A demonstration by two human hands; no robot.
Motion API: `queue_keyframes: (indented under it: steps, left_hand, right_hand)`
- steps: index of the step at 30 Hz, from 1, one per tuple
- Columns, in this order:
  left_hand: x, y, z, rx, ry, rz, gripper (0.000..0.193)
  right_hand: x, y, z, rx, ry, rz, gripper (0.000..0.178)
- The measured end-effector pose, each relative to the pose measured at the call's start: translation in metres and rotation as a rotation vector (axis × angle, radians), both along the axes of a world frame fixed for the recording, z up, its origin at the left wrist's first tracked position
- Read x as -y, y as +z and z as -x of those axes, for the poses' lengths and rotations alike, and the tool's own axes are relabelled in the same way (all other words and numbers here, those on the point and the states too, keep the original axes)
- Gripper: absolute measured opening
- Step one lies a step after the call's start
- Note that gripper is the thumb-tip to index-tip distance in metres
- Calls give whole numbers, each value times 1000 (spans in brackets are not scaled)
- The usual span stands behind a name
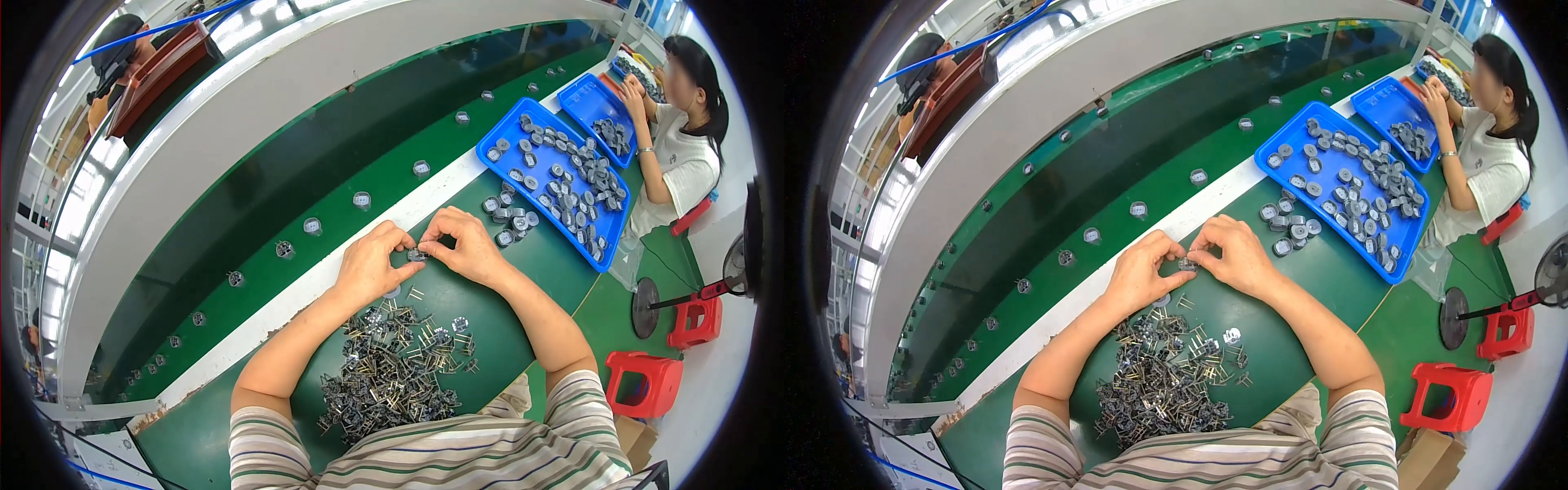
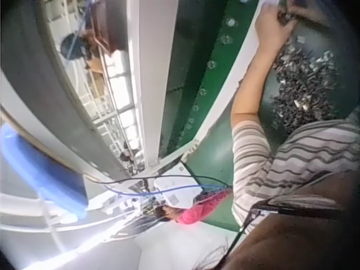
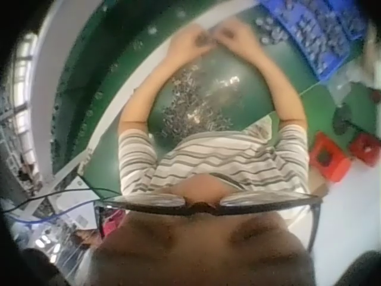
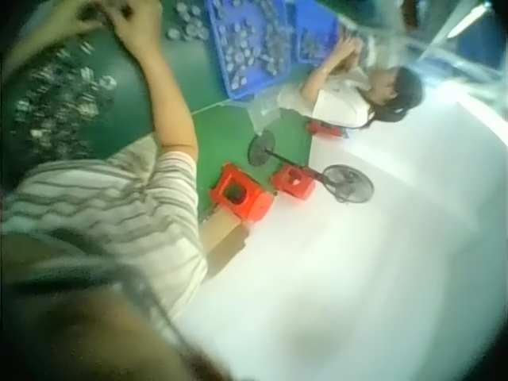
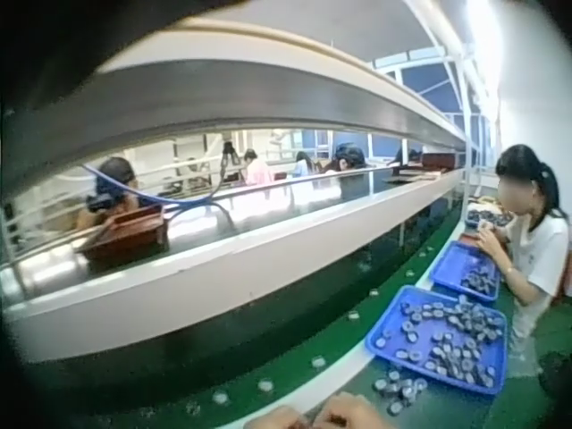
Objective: The person assembles small electronic components by hand, inserting metal pins into plastic housings at an industrial workstation.
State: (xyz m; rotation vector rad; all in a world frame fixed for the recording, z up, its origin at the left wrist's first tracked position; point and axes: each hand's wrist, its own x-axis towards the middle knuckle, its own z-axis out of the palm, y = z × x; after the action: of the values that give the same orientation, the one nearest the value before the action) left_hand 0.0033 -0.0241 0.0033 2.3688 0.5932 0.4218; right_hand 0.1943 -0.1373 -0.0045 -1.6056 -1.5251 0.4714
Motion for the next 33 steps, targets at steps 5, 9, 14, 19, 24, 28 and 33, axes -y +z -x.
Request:
queue_keyframes:
  steps: [5,9,14,19,24,28,33]
  left_hand:
    - [0,-1,-1,-12,-1,22,38]
    - [0,1,-2,-16,2,46,37]
    - [0,-1,1,-9,17,41,36]
    - [-3,2,1,25,10,42,35]
    - [-48,22,14,21,201,-77,33]
    - [-102,17,44,-50,461,-187,34]
    - [-129,8,65,-265,552,-151,38]
  right_hand:
    - [1,1,5,144,5,-19,16]
    - [1,3,9,288,16,-112,13]
    - [1,7,19,386,20,-91,13]
    - [5,13,21,67,-110,135,20]
    - [19,31,7,-69,313,180,23]
    - [14,18,19,28,497,67,24]
    - [10,31,22,-146,236,233,15]
